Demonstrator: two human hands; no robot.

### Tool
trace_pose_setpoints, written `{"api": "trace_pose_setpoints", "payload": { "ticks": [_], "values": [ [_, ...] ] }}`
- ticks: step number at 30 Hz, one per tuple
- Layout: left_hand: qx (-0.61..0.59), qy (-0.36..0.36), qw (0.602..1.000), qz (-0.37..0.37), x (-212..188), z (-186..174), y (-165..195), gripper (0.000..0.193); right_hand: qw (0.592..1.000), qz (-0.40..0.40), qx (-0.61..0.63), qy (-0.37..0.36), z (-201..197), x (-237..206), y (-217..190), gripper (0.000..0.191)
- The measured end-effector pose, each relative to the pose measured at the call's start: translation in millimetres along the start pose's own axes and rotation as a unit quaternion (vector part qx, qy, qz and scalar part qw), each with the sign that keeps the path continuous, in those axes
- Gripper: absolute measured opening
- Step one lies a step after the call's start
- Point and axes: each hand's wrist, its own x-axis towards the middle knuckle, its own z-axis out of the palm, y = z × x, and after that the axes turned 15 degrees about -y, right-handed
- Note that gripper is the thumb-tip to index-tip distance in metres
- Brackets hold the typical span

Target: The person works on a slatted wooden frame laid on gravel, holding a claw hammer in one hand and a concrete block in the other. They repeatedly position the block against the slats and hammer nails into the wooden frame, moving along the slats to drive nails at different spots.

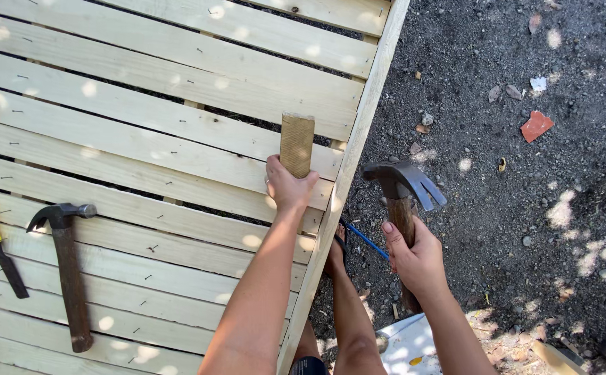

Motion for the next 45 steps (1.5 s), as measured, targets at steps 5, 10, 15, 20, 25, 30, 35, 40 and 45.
{"api": "trace_pose_setpoints", "payload": {
  "ticks": [5, 10, 15, 20, 25, 30, 35, 40, 45],
  "values": [
    [0.039, 0.004, 0.999, -0.005, 0, 1, 3, 0.079, 0.999, 0.008, -0.041, -0.019, 21, 14, -2, 0.029],
    [-0.163, -0.078, 0.98, -0.077, -19, -24, -19, 0.069, 0.999, 0.008, 0.017, -0.042, 41, 16, 11, 0.032],
    [-0.338, -0.074, 0.929, 0.131, -84, -32, -76, 0.07, 0.999, -0.011, -0.003, -0.049, 48, 10, 17, 0.034],
    [-0.125, -0.043, 0.955, 0.267, -113, 1, -76, 0.069, 0.99, -0.077, -0.116, -0.035, 46, 7, 5, 0.04],
    [-0.177, -0.067, 0.972, 0.138, -74, -2, -48, 0.067, 0.976, -0.114, -0.182, -0.041, 38, 1, -17, 0.04],
    [-0.09, -0.072, 0.99, 0.087, -44, -6, -19, 0.065, 0.998, -0.042, -0.044, -0.011, 33, 8, -40, 0.036],
    [0.067, -0.076, 0.994, 0.044, -21, 8, -12, 0.087, 0.994, -0.068, -0.088, -0.009, 6, 6, -46, 0.038],
    [0.103, 0.014, 0.995, -0.005, -20, 27, -11, 0.115, 0.963, -0.077, -0.258, -0.019, 7, 6, -23, 0.037],
    [0.194, -0.017, 0.98, 0.048, -18, 14, -11, 0.109, 0.98, -0.052, -0.188, -0.031, 23, 11, -4, 0.038]
  ]
}}
